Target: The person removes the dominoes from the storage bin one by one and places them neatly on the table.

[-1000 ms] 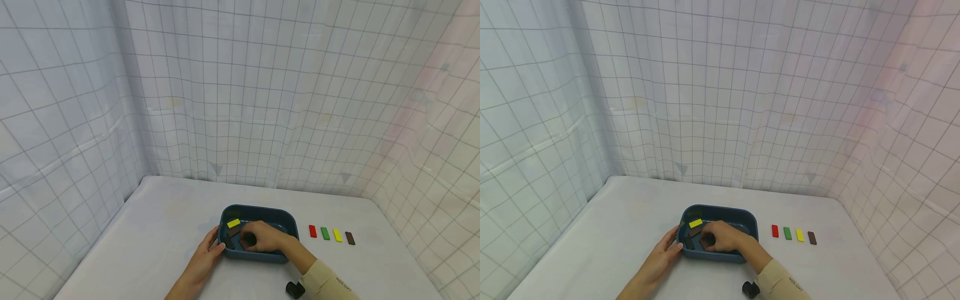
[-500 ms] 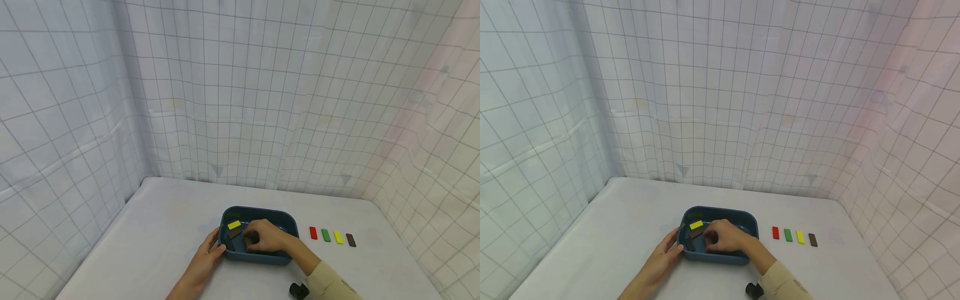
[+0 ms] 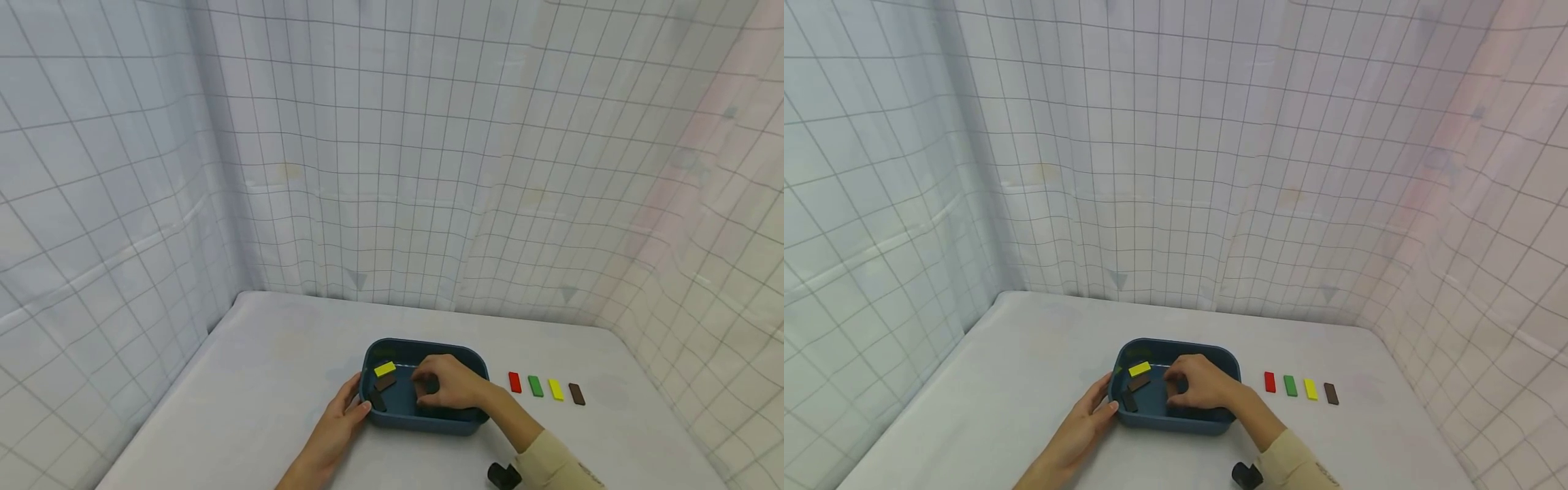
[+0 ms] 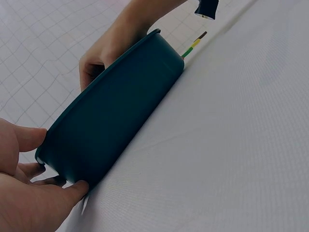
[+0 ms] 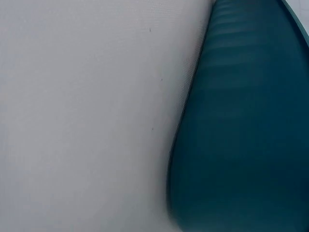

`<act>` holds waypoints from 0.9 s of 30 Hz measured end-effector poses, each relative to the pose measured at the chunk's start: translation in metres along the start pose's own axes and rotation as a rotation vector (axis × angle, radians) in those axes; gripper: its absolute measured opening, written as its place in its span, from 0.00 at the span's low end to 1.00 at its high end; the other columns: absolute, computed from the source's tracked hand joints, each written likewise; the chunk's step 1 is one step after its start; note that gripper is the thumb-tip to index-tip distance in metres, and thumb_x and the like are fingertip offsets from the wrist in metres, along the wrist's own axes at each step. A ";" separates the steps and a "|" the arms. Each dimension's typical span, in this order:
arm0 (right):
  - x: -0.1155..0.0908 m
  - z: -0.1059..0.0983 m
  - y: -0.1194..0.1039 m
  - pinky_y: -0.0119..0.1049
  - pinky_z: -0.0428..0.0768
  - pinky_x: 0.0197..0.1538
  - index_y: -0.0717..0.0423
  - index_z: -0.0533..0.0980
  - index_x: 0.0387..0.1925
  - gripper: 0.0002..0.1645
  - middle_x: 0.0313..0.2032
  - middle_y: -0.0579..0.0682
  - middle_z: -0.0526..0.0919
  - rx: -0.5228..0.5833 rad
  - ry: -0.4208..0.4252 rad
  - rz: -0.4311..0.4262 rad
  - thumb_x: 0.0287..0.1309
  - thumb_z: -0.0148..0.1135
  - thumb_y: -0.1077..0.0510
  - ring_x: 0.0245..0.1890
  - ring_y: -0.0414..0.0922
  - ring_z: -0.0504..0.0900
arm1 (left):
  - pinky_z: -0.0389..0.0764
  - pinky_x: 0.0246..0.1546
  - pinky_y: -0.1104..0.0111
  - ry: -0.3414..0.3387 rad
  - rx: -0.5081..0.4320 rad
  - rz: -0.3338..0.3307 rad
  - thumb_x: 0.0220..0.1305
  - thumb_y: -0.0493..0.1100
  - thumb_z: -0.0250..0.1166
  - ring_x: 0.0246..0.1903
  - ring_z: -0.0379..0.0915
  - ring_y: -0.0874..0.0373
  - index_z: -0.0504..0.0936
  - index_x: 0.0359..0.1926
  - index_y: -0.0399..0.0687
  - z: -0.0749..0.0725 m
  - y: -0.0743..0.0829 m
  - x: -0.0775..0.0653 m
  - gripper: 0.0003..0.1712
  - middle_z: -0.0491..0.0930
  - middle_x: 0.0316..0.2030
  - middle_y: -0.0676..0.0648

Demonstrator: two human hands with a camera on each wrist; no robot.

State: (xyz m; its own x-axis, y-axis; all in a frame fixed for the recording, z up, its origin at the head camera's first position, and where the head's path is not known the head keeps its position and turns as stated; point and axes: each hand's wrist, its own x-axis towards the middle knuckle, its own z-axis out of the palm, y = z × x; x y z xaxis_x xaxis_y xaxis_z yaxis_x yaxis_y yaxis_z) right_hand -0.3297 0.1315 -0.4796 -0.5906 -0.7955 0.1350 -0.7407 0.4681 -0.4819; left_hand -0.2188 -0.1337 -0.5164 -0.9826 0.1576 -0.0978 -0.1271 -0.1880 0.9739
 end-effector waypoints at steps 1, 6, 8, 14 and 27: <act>-0.001 0.000 0.000 0.34 0.82 0.52 0.57 0.85 0.52 0.22 0.46 0.39 0.82 -0.001 0.003 0.002 0.59 0.77 0.53 0.46 0.35 0.80 | 0.54 0.73 0.44 0.000 0.001 0.002 0.78 0.36 0.58 0.78 0.37 0.33 0.49 0.81 0.38 0.000 0.000 0.000 0.39 0.40 0.80 0.32; -0.007 -0.004 0.002 0.35 0.82 0.52 0.58 0.85 0.53 0.22 0.47 0.40 0.82 -0.011 0.020 0.012 0.59 0.77 0.53 0.47 0.35 0.80 | 0.54 0.73 0.44 0.005 0.005 -0.001 0.78 0.36 0.57 0.78 0.37 0.33 0.50 0.81 0.38 0.001 0.000 0.000 0.39 0.40 0.80 0.32; -0.010 -0.005 0.003 0.36 0.83 0.52 0.58 0.85 0.53 0.23 0.47 0.41 0.82 -0.012 0.023 0.017 0.59 0.77 0.53 0.47 0.36 0.80 | 0.54 0.73 0.44 0.008 0.006 -0.001 0.78 0.36 0.57 0.78 0.37 0.34 0.50 0.81 0.38 0.001 0.000 0.000 0.39 0.40 0.80 0.32; -0.017 -0.011 0.006 0.37 0.83 0.52 0.59 0.84 0.54 0.23 0.48 0.42 0.83 -0.047 0.024 0.032 0.60 0.76 0.52 0.47 0.37 0.80 | 0.54 0.74 0.44 0.007 0.004 0.005 0.78 0.35 0.57 0.78 0.37 0.34 0.49 0.81 0.38 0.001 0.000 0.001 0.39 0.40 0.80 0.32; -0.034 -0.025 0.009 0.37 0.83 0.49 0.61 0.84 0.52 0.22 0.46 0.43 0.83 -0.055 0.075 0.060 0.59 0.77 0.55 0.44 0.38 0.80 | 0.54 0.73 0.44 -0.007 -0.004 0.009 0.79 0.34 0.55 0.78 0.35 0.33 0.48 0.81 0.37 0.000 0.000 0.001 0.38 0.39 0.80 0.31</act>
State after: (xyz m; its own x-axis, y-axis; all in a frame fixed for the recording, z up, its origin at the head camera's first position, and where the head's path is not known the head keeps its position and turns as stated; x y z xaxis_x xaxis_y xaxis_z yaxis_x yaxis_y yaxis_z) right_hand -0.3245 0.1725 -0.4673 -0.6555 -0.7352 0.1724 -0.7182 0.5364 -0.4433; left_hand -0.2201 -0.1336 -0.5166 -0.9828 0.1627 -0.0872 -0.1185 -0.1938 0.9739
